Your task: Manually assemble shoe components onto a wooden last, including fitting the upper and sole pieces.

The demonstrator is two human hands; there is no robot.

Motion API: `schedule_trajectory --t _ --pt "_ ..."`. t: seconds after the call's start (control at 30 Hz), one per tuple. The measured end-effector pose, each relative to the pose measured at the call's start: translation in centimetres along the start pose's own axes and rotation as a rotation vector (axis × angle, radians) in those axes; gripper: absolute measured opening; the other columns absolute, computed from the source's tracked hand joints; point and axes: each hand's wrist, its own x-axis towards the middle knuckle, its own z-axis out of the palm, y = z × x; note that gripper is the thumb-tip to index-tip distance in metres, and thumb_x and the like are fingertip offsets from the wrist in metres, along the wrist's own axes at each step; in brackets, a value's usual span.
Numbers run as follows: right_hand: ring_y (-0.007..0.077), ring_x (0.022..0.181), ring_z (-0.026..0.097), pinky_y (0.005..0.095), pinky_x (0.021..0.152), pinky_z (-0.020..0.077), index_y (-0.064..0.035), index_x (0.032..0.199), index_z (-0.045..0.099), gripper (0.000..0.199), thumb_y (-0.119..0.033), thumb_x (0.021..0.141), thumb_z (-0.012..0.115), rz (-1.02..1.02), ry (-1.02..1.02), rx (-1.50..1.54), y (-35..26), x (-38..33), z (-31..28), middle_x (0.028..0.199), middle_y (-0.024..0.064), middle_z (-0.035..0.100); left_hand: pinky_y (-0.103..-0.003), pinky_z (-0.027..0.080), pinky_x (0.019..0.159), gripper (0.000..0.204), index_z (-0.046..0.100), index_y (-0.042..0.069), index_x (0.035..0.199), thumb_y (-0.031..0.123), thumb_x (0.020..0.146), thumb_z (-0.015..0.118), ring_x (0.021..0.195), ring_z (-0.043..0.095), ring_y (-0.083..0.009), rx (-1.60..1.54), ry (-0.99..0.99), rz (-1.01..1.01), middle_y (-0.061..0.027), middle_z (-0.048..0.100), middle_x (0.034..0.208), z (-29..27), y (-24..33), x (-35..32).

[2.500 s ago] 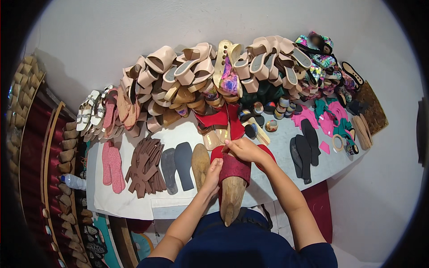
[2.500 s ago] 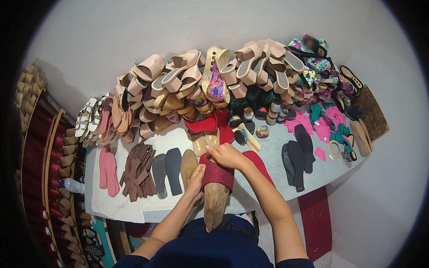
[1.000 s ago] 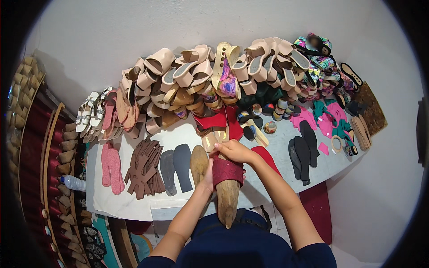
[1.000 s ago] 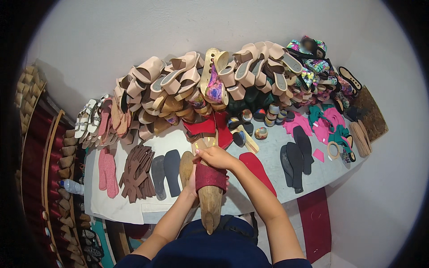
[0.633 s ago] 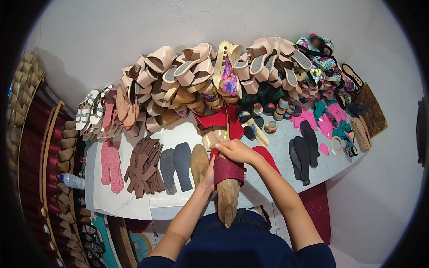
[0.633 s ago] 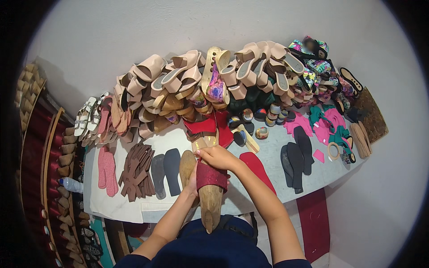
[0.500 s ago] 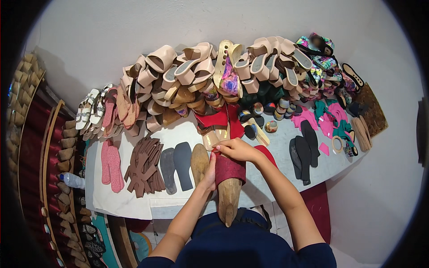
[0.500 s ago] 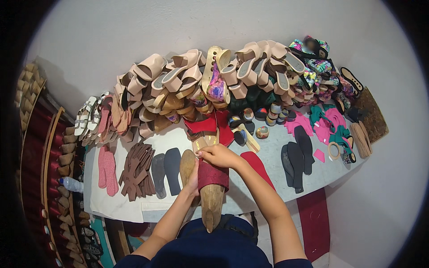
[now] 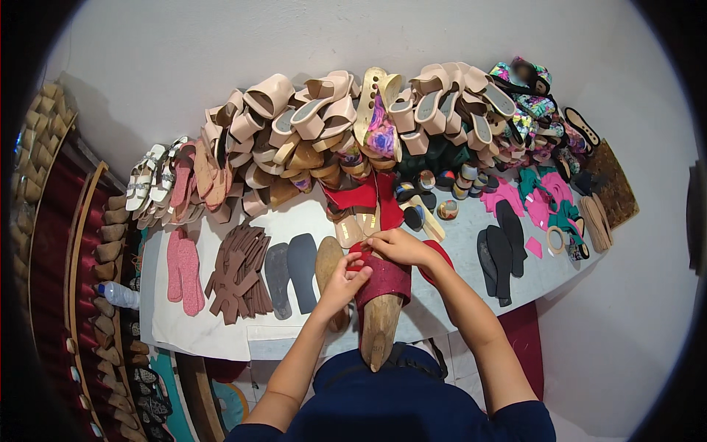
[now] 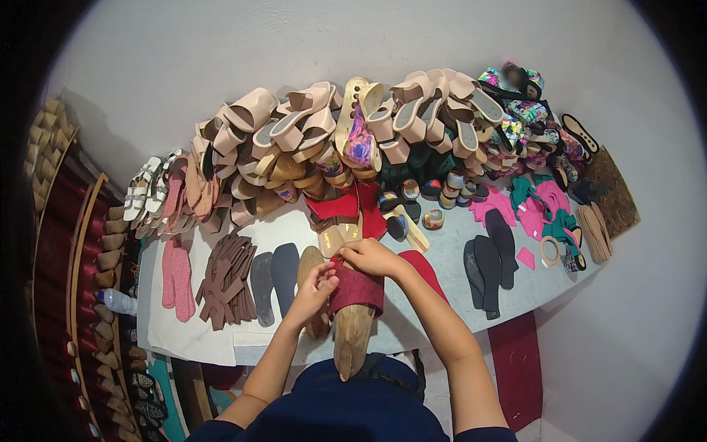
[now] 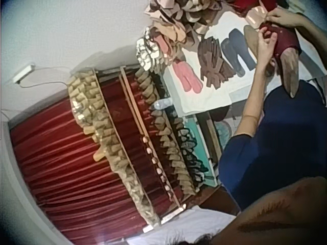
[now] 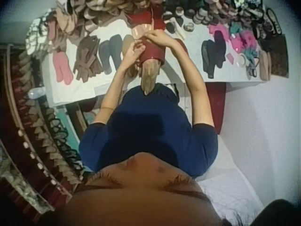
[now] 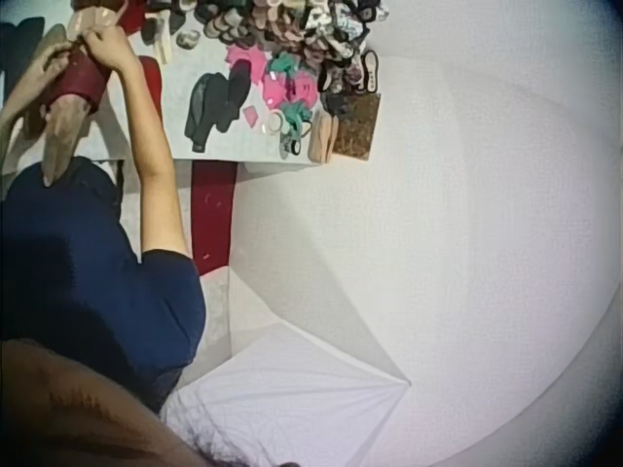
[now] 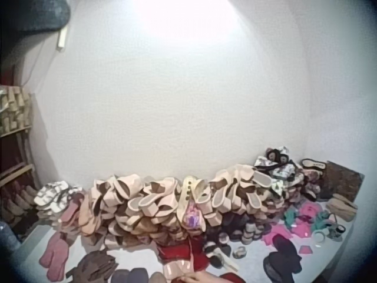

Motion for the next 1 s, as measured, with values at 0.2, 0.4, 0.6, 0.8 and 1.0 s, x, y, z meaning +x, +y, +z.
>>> schedule_trajectory --t 0.2,0.4,0.6,0.8,1.0 --pt "0.0263 0.073 0.059 0.0327 0.069 0.0445 -0.0031 0.090 0.061 0.032 -0.028 0.085 0.041 -0.061 -0.002 0.059 -0.9 -0.3 -0.4 0.078 0.0160 0.061 -0.020 0.041 0.065 0.036 0.046 -0.002 0.102 0.025 0.081 0.058 0.075 0.050 -0.0078 0.283 -0.012 0.069 -0.0040 0.054 0.084 -0.4 0.6 0.1" --pt "0.0204 0.059 0.052 0.0317 0.061 0.0422 0.0019 0.081 0.057 0.035 -0.028 0.086 0.041 -0.028 -0.069 -0.022 -1.1 -0.3 -1.1 0.066 0.0147 0.056 -0.023 0.041 0.060 0.023 0.050 0.000 0.085 0.021 0.081 0.056 0.066 0.049 -0.0083 0.394 -0.006 0.179 -0.0023 0.053 0.073 -0.3 2.4 1.0" --pt "0.0172 0.057 0.049 0.0309 0.059 0.0411 0.0026 0.079 0.056 0.034 -0.028 0.086 0.041 -0.078 -0.093 0.009 -1.9 -0.4 -1.3 0.063 0.0135 0.054 -0.024 0.039 0.055 0.018 0.047 0.001 0.081 0.017 0.081 0.055 0.060 0.047 -0.0106 0.309 0.121 0.307 -0.0037 0.052 0.069 -0.3 0.9 1.1" --pt "0.0130 0.069 0.054 0.0270 0.067 0.0429 -0.0008 0.091 0.059 0.032 -0.026 0.087 0.042 -0.023 -0.087 0.114 -1.8 -1.0 -1.3 0.075 0.0094 0.061 -0.020 0.041 0.058 0.010 0.042 0.005 0.085 0.011 0.085 0.049 0.064 0.046 -0.0054 -0.011 0.300 0.314 -0.0021 0.049 0.076 -1.5 -1.0 1.2" --pt "0.0116 0.087 0.052 0.0247 0.080 0.0402 0.0032 0.098 0.057 0.034 -0.024 0.090 0.038 0.053 -0.072 0.632 0.7 -0.6 0.2 0.094 0.0095 0.060 -0.022 0.045 0.067 0.016 0.044 0.002 0.093 0.014 0.085 0.051 0.077 0.053 -0.0084 -0.260 0.134 0.140 -0.0056 0.054 0.087 -1.5 -1.8 0.5"
